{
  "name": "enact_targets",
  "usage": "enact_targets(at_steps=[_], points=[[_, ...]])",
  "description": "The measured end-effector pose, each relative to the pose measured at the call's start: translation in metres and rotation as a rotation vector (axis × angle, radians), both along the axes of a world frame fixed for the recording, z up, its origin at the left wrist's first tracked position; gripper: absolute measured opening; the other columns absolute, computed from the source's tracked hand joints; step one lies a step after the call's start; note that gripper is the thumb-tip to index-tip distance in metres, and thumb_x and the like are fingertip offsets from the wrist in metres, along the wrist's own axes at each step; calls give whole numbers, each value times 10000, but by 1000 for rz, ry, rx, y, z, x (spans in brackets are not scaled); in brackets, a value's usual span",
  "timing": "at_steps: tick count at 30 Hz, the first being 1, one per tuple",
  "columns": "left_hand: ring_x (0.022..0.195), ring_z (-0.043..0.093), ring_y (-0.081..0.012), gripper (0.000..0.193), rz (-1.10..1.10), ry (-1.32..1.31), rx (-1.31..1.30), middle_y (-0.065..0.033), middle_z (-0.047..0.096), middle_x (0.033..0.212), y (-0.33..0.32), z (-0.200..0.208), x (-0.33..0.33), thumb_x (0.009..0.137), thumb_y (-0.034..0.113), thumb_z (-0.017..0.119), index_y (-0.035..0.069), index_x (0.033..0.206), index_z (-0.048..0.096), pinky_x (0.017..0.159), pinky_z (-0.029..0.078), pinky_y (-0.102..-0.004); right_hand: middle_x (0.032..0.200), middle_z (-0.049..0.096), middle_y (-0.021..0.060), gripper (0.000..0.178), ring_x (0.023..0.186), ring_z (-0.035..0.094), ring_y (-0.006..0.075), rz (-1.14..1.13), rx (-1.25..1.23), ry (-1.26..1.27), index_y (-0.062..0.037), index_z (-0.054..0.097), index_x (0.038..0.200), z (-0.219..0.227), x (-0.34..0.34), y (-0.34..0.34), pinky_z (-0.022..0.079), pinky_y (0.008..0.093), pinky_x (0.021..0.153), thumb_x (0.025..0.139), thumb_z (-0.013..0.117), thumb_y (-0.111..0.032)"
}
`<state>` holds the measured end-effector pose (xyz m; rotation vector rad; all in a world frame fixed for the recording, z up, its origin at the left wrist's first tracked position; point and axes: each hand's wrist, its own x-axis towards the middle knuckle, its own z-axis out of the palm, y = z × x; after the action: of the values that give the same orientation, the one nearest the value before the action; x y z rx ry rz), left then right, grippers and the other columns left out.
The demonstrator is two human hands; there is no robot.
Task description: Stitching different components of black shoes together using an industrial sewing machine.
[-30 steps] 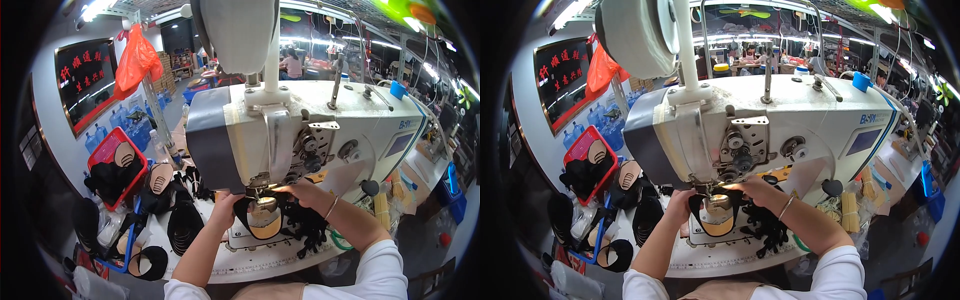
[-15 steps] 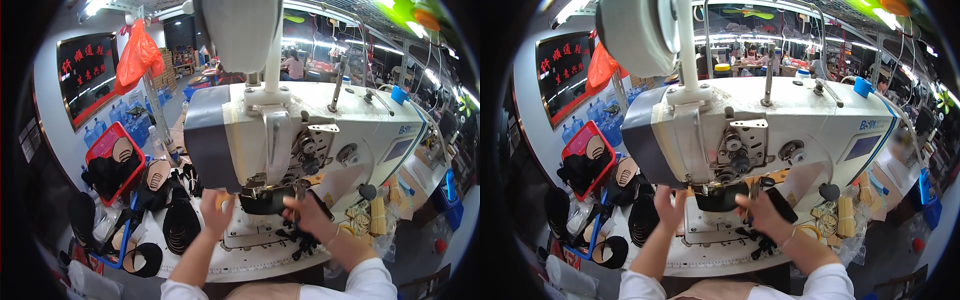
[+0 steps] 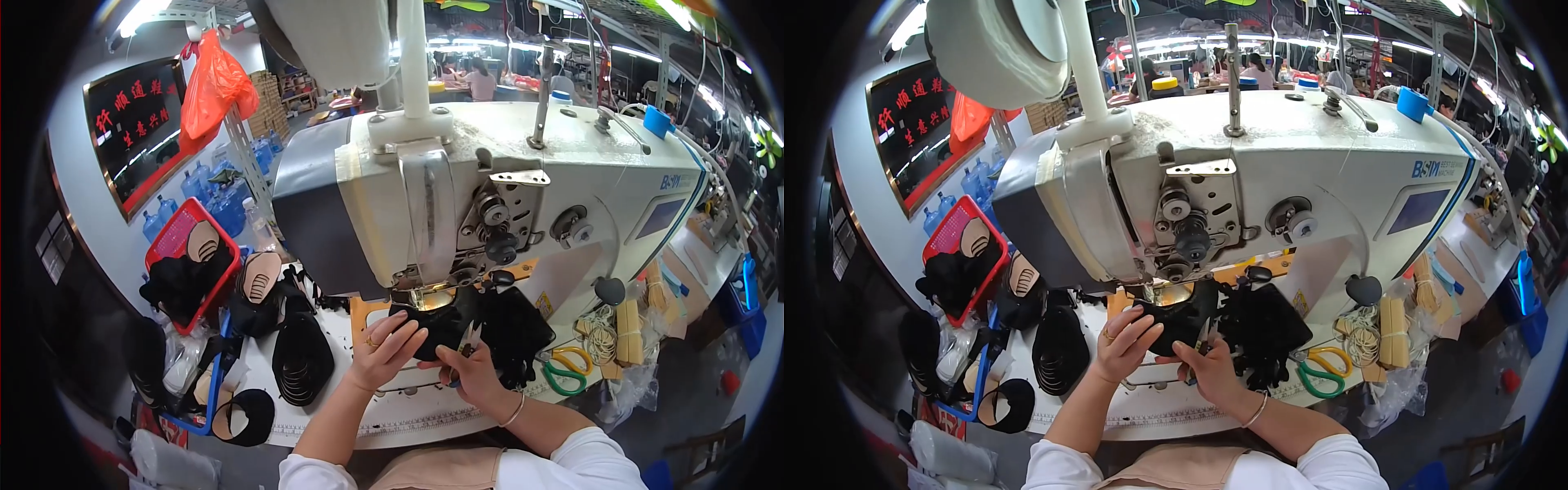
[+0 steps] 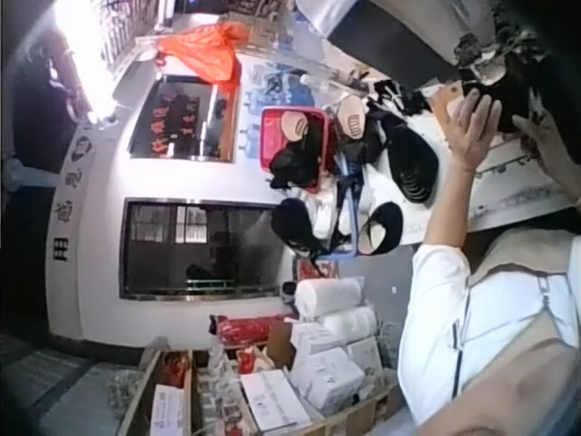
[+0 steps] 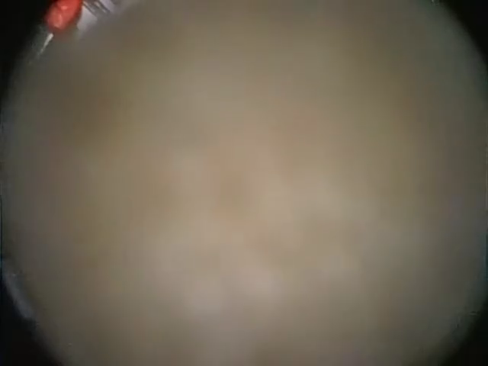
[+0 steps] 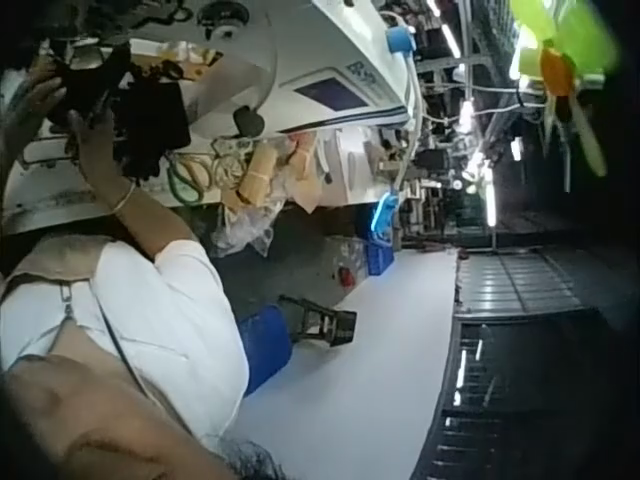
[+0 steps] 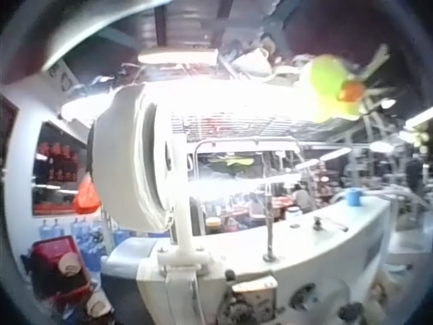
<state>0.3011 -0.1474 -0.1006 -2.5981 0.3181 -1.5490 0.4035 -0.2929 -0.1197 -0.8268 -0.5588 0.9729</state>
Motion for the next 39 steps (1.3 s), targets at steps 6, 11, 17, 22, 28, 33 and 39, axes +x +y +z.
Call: enact_targets(at_steps=[6,11,17,22,28,33,39], points=[[931,588,-274,340,15,-19,3,-62,577,1002,3,7,-1,581,-42,615,45,908,655,725,507,-352,860,628,82,203,736,666,190,101,4,-15,0,516,1016,16,8,0,442,206,410,842,581,-83],[932,584,-302,421,43,70,-100,-94,570,995,7,9,-2,559,-40,602,30,974,623,732,500,-347,828,633,84,215,680,663,178,107,-2,-23,2,536,997,24,11,5,436,202,396,822,605,-100],[941,583,-306,421,57,45,-150,-98,580,989,9,9,-1,566,-43,596,37,979,623,741,499,-345,814,634,71,234,665,662,163,119,-16,-40,-18,522,995,26,16,10,432,198,394,811,627,-119],[944,582,-309,419,47,52,-184,-102,583,987,7,10,0,569,-62,581,40,972,625,749,500,-348,754,636,82,204,605,649,148,71,-23,-50,17,574,951,30,13,11,442,182,390,802,624,-112],[931,587,-311,400,44,34,-186,-96,586,973,7,8,0,568,-77,578,38,947,631,752,504,-350,729,636,84,196,593,642,135,65,-14,-60,15,583,938,31,12,12,443,178,397,806,625,-124],[905,594,-321,355,49,20,-231,-97,595,929,9,8,4,586,-96,577,36,909,639,776,505,-355,723,628,75,146,540,605,118,72,-71,-47,-8,586,867,30,14,8,418,181,391,823,617,-143],[882,599,-316,271,-5,-36,-258,-105,603,899,12,2,9,597,-119,574,34,811,640,777,502,-356,676,567,42,145,492,505,100,105,-241,-24,-38,567,882,-3,13,-10,322,203,395,844,605,-172]])
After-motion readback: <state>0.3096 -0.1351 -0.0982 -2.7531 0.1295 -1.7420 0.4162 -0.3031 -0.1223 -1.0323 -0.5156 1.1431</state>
